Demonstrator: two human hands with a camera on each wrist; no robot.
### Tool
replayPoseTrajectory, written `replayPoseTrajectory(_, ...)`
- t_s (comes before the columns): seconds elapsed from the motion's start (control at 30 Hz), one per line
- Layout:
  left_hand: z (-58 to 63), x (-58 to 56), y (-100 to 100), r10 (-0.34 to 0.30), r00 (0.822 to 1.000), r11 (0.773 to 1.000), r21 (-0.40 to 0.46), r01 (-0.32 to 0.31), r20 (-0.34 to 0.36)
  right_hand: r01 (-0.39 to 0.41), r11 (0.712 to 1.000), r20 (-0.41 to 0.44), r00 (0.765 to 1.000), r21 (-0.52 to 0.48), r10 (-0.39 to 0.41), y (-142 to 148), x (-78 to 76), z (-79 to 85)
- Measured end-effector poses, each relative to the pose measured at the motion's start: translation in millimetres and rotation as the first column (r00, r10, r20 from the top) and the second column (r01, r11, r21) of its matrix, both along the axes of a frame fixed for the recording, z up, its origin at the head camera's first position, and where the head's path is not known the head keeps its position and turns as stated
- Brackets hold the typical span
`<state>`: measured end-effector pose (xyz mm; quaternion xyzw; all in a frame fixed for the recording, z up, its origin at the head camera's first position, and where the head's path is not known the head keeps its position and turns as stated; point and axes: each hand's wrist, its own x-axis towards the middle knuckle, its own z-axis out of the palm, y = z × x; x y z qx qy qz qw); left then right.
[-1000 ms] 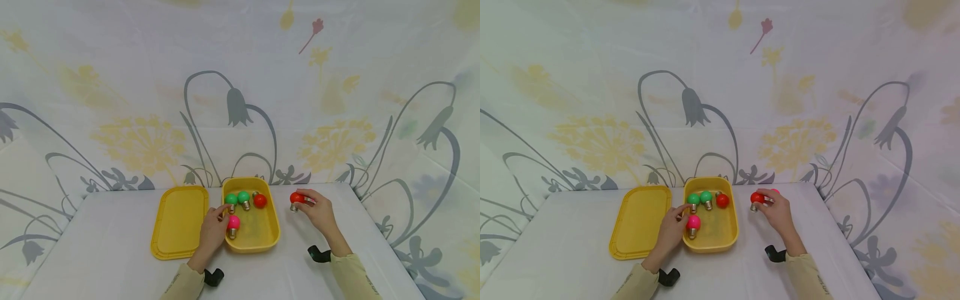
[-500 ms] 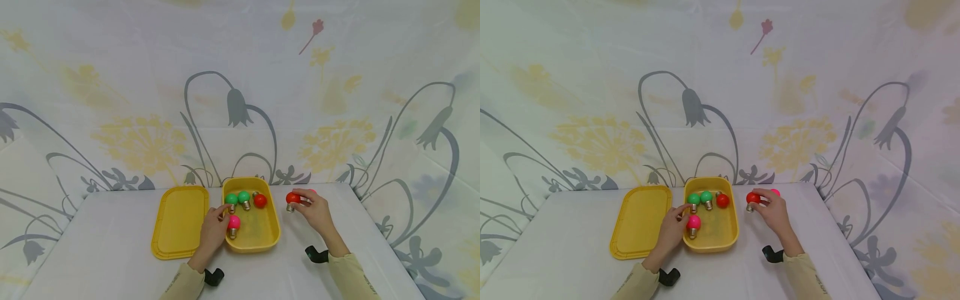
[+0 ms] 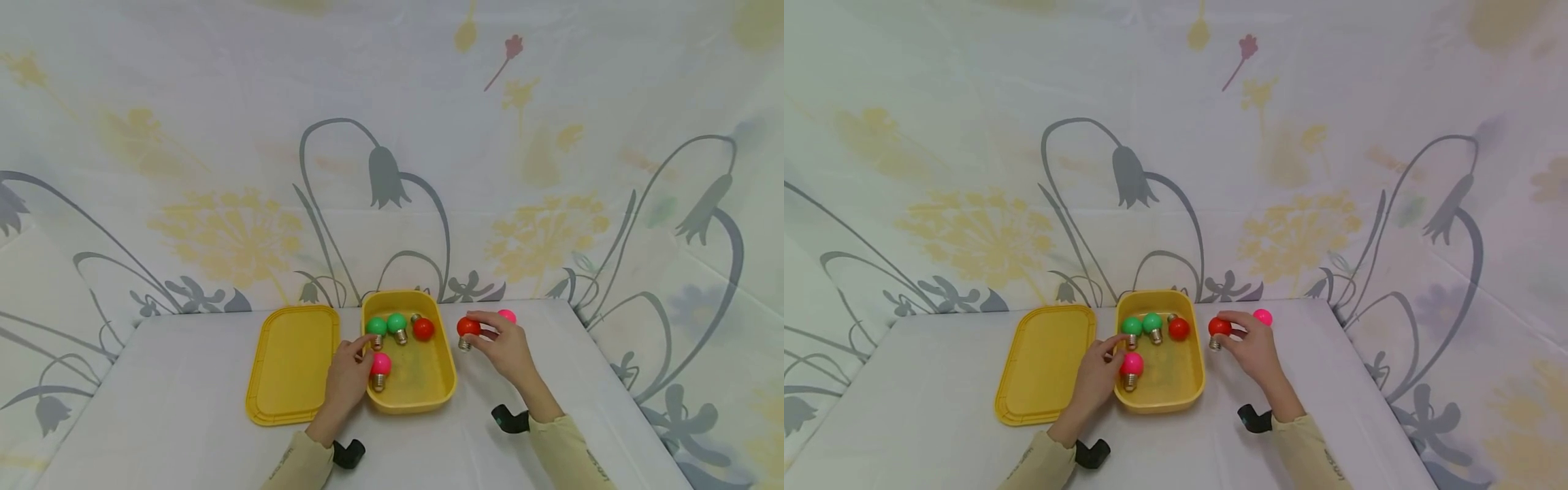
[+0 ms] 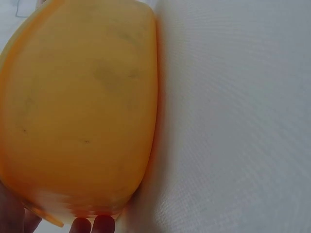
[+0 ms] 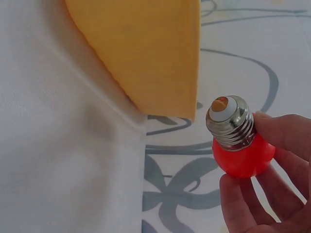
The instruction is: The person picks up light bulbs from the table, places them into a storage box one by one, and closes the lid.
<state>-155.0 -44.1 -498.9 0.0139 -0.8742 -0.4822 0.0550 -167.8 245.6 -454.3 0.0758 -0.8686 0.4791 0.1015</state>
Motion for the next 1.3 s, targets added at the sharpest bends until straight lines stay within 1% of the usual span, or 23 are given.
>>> replayPoseTrajectory(0.17,-0.9,-0.4,1,0.002,1.0,1.0,-0.005,-0.002,-0.001,-0.02,1.0,-0.017,1.0,-0.004,0.02,-4,1.1,2.8)
replayPoseTrajectory(0.5,-1.1,-0.1,0,0.0,1.0,1.0,0.003,0.0,0.001,-0.075,0.996,-0.007,0.997,-0.038,0.075,-15,1.1,6.0)
replayPoseTrajectory(0.9,0.8,0.4,-1,-0.004,1.0,1.0,0.002,0.004,0.003,-0.118,0.993,-0.03,0.992,0.014,0.119,-26,-3.1,9.9)
replayPoseTrajectory(1.07,-0.5,-0.3,0,0.003,1.0,1.0,-0.003,-0.003,-0.011,-0.133,0.991,-0.029,0.991,0.035,0.134,-30,-5.9,12.5)
replayPoseTrajectory(1.3,-1.5,-0.4,0,0.004,1.0,1.0,-0.001,-0.004,-0.025,-0.198,0.98,-0.047,0.979,-0.002,0.198,-37,-9.7,18.6)
